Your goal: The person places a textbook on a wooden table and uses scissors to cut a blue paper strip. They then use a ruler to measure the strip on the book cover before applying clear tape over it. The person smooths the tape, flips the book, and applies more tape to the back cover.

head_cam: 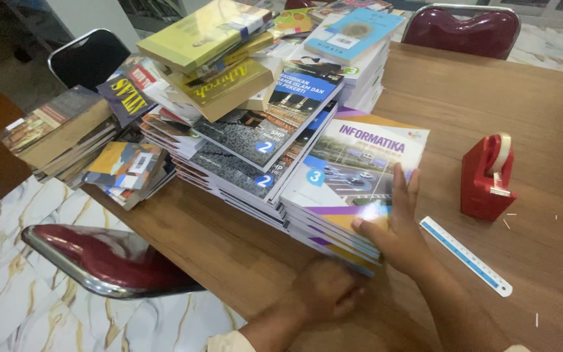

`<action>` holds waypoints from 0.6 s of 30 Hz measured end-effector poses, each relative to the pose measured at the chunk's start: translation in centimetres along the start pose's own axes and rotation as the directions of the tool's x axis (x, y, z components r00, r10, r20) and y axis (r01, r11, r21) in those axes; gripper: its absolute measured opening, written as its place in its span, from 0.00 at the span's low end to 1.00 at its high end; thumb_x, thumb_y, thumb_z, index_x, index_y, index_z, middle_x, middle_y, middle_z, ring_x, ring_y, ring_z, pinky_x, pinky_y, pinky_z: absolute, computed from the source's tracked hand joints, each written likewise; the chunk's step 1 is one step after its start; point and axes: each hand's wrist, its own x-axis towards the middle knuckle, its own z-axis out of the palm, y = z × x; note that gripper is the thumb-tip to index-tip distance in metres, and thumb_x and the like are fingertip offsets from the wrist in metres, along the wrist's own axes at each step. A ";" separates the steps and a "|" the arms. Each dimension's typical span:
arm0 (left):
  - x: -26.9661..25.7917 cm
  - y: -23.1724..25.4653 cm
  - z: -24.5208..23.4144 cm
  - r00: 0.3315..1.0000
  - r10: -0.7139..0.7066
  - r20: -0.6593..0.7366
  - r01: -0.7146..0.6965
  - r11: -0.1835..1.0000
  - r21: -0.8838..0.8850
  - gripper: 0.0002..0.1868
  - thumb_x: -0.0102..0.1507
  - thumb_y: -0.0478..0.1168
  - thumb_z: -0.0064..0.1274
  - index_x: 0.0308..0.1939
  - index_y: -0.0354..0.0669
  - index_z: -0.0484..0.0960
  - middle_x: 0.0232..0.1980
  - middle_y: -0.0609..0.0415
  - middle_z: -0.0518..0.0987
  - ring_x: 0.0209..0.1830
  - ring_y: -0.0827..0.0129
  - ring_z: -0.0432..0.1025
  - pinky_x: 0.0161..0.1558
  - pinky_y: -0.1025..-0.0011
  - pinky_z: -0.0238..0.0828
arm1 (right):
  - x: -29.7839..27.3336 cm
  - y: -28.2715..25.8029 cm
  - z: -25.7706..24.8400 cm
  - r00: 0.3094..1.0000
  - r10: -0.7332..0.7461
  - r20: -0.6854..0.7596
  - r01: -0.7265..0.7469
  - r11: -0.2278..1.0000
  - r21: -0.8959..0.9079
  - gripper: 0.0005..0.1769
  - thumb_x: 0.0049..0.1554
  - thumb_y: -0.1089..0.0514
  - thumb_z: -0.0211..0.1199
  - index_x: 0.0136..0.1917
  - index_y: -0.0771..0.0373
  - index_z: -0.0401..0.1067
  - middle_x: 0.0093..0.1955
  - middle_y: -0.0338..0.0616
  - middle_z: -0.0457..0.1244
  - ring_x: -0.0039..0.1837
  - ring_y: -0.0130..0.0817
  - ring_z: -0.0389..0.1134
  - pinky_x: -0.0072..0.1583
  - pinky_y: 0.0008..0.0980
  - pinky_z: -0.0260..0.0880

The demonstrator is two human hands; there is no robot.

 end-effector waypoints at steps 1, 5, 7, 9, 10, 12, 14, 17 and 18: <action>0.0 0.1 0.1 1.000 0.003 0.000 -0.003 1.000 -0.003 0.07 0.68 0.41 0.54 0.43 0.41 0.80 0.37 0.45 0.77 0.33 0.47 0.71 0.36 0.53 0.65 | 0.1 -0.1 -0.2 1.000 0.001 -0.004 -0.001 1.000 -0.002 0.70 0.45 0.49 0.70 0.84 0.42 0.23 0.85 0.50 0.07 0.86 0.40 0.06 0.78 0.54 0.21; -0.2 0.2 0.7 0.999 0.043 0.032 -0.046 0.996 0.081 0.14 0.70 0.44 0.53 0.32 0.41 0.77 0.29 0.48 0.76 0.25 0.51 0.70 0.28 0.56 0.65 | 0.6 2.0 -0.8 0.993 -0.021 0.116 0.031 0.996 -0.082 0.72 0.45 0.39 0.69 0.83 0.41 0.19 0.83 0.50 0.02 0.83 0.39 0.00 0.79 0.51 0.18; 0.1 0.1 0.4 0.996 0.022 0.089 -0.029 0.996 0.081 0.13 0.70 0.46 0.51 0.39 0.40 0.80 0.33 0.46 0.79 0.27 0.49 0.72 0.31 0.55 0.69 | 1.0 3.4 -1.1 0.989 -0.068 0.134 0.085 0.989 -0.122 0.75 0.44 0.35 0.71 0.83 0.44 0.18 0.82 0.53 0.01 0.80 0.39 -0.05 0.78 0.49 0.16; 0.7 0.3 -0.3 0.965 -0.154 0.214 0.165 0.986 -0.034 0.14 0.64 0.46 0.55 0.50 0.44 0.83 0.42 0.46 0.84 0.37 0.48 0.76 0.41 0.55 0.73 | 1.1 3.7 -1.5 0.979 -0.059 0.196 0.081 0.991 -0.103 0.69 0.49 0.32 0.66 0.82 0.36 0.17 0.80 0.53 -0.03 0.80 0.46 -0.05 0.77 0.58 0.15; 1.3 0.7 -0.8 0.967 -0.131 0.218 0.145 0.988 -0.047 0.14 0.64 0.46 0.55 0.50 0.44 0.83 0.42 0.46 0.84 0.37 0.48 0.76 0.41 0.55 0.73 | 1.0 3.4 -2.1 0.983 -0.054 0.173 0.073 0.991 -0.109 0.69 0.49 0.32 0.66 0.82 0.36 0.17 0.80 0.53 -0.03 0.80 0.46 -0.05 0.77 0.58 0.15; 2.3 1.8 -1.6 0.971 -0.139 0.192 0.153 0.987 -0.057 0.10 0.65 0.44 0.53 0.44 0.44 0.84 0.41 0.44 0.82 0.38 0.47 0.74 0.42 0.53 0.70 | 0.6 3.2 -3.5 0.940 -0.066 0.334 0.107 0.988 -0.107 0.71 0.47 0.25 0.60 0.82 0.42 0.13 0.80 0.53 -0.03 0.82 0.43 -0.03 0.79 0.53 0.16; 1.6 1.1 -0.8 0.949 -0.199 0.246 0.216 0.975 -0.045 0.11 0.64 0.47 0.55 0.44 0.48 0.86 0.42 0.47 0.83 0.39 0.50 0.75 0.42 0.57 0.71 | 0.5 5.5 -4.5 0.959 -0.192 0.207 0.192 0.981 0.022 0.64 0.50 0.31 0.63 0.83 0.48 0.25 0.84 0.50 0.16 0.84 0.40 0.16 0.80 0.48 0.25; -1.6 -1.6 1.4 0.824 -0.455 0.339 0.493 0.870 -0.030 0.14 0.61 0.52 0.58 0.44 0.55 0.91 0.45 0.58 0.89 0.41 0.66 0.81 0.44 0.68 0.77 | -1.8 8.5 -5.9 0.963 -0.266 -0.037 0.268 0.959 0.087 0.58 0.51 0.35 0.67 0.83 0.56 0.42 0.87 0.48 0.40 0.85 0.37 0.41 0.80 0.42 0.40; -2.9 -2.8 2.8 0.675 -0.643 0.361 0.690 0.724 0.000 0.16 0.58 0.55 0.59 0.45 0.59 0.93 0.47 0.66 0.93 0.43 0.78 0.86 0.46 0.76 0.82 | -2.7 9.5 -6.6 0.962 -0.246 -0.114 0.253 0.966 0.050 0.59 0.49 0.33 0.69 0.82 0.57 0.46 0.85 0.48 0.45 0.84 0.38 0.46 0.80 0.41 0.45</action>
